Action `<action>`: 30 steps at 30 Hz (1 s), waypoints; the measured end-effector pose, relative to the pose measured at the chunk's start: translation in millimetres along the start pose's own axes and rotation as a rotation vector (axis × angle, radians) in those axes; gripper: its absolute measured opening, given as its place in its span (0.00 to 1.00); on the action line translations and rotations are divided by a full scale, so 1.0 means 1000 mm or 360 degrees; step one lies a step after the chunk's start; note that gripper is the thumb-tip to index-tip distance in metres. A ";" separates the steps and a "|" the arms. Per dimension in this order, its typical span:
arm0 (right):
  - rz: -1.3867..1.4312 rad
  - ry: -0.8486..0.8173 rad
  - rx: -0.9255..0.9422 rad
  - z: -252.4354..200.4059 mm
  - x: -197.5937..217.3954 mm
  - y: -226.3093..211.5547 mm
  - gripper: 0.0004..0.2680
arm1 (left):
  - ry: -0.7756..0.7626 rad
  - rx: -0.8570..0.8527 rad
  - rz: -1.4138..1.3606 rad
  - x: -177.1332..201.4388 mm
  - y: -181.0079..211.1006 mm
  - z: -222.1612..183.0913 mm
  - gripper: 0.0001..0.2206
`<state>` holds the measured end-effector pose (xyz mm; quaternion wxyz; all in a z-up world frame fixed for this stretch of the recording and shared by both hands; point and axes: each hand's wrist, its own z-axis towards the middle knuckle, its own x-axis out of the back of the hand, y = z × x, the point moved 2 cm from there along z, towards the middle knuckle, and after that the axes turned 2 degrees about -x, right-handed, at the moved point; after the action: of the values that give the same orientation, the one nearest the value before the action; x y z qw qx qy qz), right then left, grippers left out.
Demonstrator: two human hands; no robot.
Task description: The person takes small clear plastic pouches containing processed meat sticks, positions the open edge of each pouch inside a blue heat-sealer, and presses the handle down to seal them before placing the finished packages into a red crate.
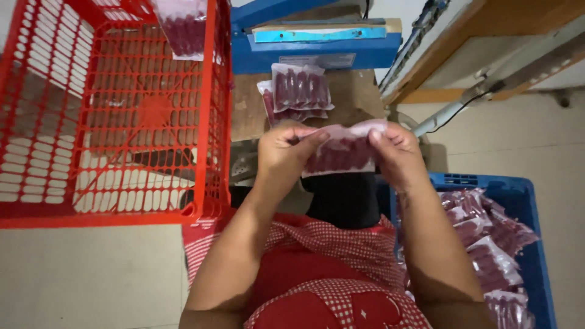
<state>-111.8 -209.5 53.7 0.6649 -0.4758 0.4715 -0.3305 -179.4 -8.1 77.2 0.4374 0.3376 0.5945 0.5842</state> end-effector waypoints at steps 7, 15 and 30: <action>-0.0146 0.0302 0.0369 0.030 0.030 -0.003 0.04 | -0.0164 -0.0234 -0.0308 -0.009 0.006 0.036 0.06; -0.0511 0.0274 0.0410 0.041 0.022 -0.031 0.07 | -0.0484 -0.0355 -0.0573 -0.018 -0.041 0.049 0.16; 0.0021 0.0437 0.0240 0.077 0.032 -0.007 0.07 | -0.0367 0.0421 -0.1232 -0.056 -0.103 0.051 0.24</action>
<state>-27.9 -215.9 58.6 0.6302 -0.3719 0.5348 -0.4226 -99.8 -48.2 -14.4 0.6411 0.2057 0.6944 0.2539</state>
